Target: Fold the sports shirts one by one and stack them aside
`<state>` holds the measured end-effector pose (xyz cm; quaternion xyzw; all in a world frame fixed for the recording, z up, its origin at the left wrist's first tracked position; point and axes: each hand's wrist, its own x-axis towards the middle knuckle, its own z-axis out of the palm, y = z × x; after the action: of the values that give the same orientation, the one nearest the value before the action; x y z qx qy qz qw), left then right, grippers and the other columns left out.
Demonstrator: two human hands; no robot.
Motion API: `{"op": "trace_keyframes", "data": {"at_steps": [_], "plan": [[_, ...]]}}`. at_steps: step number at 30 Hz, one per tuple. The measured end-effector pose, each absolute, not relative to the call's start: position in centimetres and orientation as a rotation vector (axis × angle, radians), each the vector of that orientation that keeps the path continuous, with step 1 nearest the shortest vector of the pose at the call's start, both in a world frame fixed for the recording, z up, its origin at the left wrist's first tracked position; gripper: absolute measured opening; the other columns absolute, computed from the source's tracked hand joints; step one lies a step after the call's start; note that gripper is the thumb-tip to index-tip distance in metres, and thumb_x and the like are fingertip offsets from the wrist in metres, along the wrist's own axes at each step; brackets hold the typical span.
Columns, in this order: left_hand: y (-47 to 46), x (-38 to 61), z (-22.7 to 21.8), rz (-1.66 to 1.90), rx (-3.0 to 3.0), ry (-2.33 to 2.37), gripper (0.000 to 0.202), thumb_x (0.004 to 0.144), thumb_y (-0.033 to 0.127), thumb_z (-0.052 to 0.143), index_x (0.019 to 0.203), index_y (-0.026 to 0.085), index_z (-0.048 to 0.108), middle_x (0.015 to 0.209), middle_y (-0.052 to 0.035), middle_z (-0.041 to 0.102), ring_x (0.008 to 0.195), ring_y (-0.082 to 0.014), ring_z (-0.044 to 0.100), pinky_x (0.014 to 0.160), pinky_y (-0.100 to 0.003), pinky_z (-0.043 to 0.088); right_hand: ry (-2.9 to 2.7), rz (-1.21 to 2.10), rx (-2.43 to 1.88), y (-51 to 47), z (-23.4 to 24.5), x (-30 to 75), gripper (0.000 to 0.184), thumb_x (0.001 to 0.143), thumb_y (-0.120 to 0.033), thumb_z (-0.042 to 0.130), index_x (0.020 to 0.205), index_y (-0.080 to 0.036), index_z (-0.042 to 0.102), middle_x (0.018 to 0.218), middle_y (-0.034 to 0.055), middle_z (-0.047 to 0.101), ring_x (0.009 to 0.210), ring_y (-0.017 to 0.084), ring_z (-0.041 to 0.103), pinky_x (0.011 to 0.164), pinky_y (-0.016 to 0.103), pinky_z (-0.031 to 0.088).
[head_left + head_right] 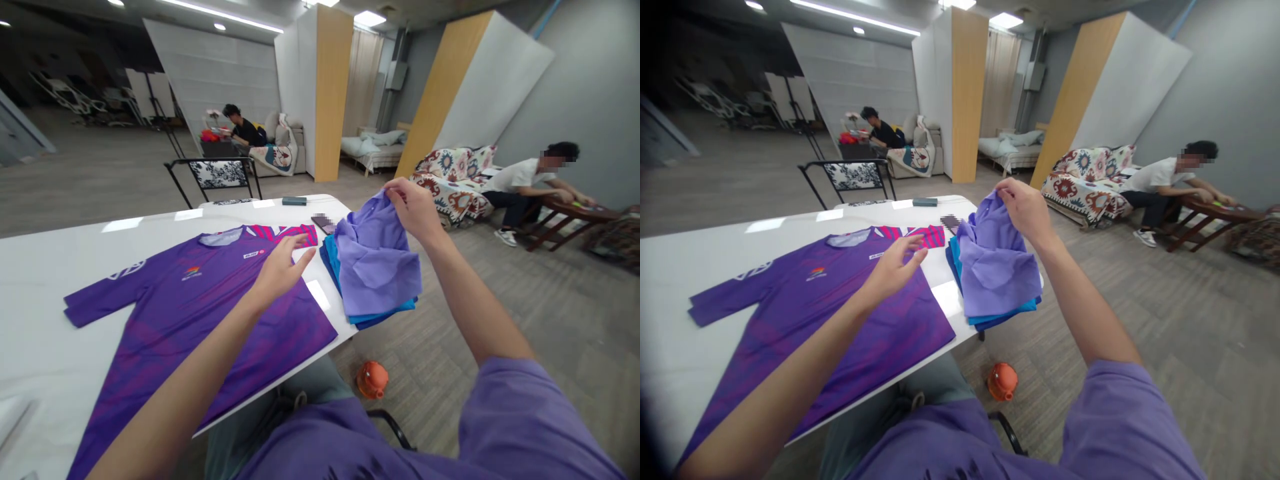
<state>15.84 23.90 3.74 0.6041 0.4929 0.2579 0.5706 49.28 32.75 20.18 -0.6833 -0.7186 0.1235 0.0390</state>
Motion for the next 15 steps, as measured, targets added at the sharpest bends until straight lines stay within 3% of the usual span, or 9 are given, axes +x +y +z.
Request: {"op": "trace_keyframes", "data": {"at_steps": [4,6,10,12,15], "plan": [[31.8,19.2,6.6,0.770,1.153,1.005,0.086,0.104,0.072,0.068,0.173,0.022,0.052,0.179,-0.0185,0.052,0.168,-0.0344,0.050,0.136,-0.050,0.042,-2.149,0.685,-1.582,36.5,25.5,45.3,0.052,0.112,-0.078,0.061,0.121,-0.028,0.073,0.097,0.0014,0.073,0.088,0.018,0.070,0.082,0.032,0.058],[35.0,20.2,8.5,0.718,1.116,0.815,0.089,0.099,0.072,0.075,0.171,0.023,0.056,0.179,-0.0191,0.054,0.167,-0.0361,0.052,0.136,-0.052,0.042,-2.111,0.762,-1.351,38.7,28.4,43.7,0.051,0.107,-0.078,0.069,0.117,-0.027,0.072,0.091,-0.0010,0.068,0.078,0.014,0.063,0.073,0.028,0.054],[38.3,20.1,12.4,0.552,1.114,0.460,0.080,0.086,0.066,0.092,0.147,0.018,0.076,0.143,-0.0197,0.080,0.129,-0.0329,0.077,0.115,-0.048,0.058,-2.023,0.819,-1.122,43.2,33.9,41.9,0.044,0.102,-0.069,0.083,0.115,-0.028,0.073,0.091,-0.0033,0.067,0.073,0.009,0.060,0.063,0.023,0.050],[39.0,19.1,14.5,0.580,1.089,0.456,0.069,0.090,0.068,0.087,0.137,0.019,0.079,0.126,-0.0141,0.084,0.110,-0.0259,0.080,0.103,-0.042,0.062,-2.007,0.835,-1.119,45.2,36.2,41.6,0.042,0.098,-0.066,0.087,0.117,-0.031,0.073,0.093,-0.0068,0.069,0.073,0.005,0.062,0.060,0.020,0.048],[40.2,17.3,18.1,0.739,1.061,0.544,0.063,0.100,0.078,0.071,0.129,0.023,0.081,0.114,-0.0098,0.084,0.100,-0.0232,0.081,0.093,-0.038,0.066,-2.059,0.833,-1.116,47.7,38.9,40.5,0.042,0.095,-0.066,0.085,0.119,-0.034,0.072,0.093,-0.0128,0.071,0.070,0.000,0.062,0.056,0.016,0.040]]}}
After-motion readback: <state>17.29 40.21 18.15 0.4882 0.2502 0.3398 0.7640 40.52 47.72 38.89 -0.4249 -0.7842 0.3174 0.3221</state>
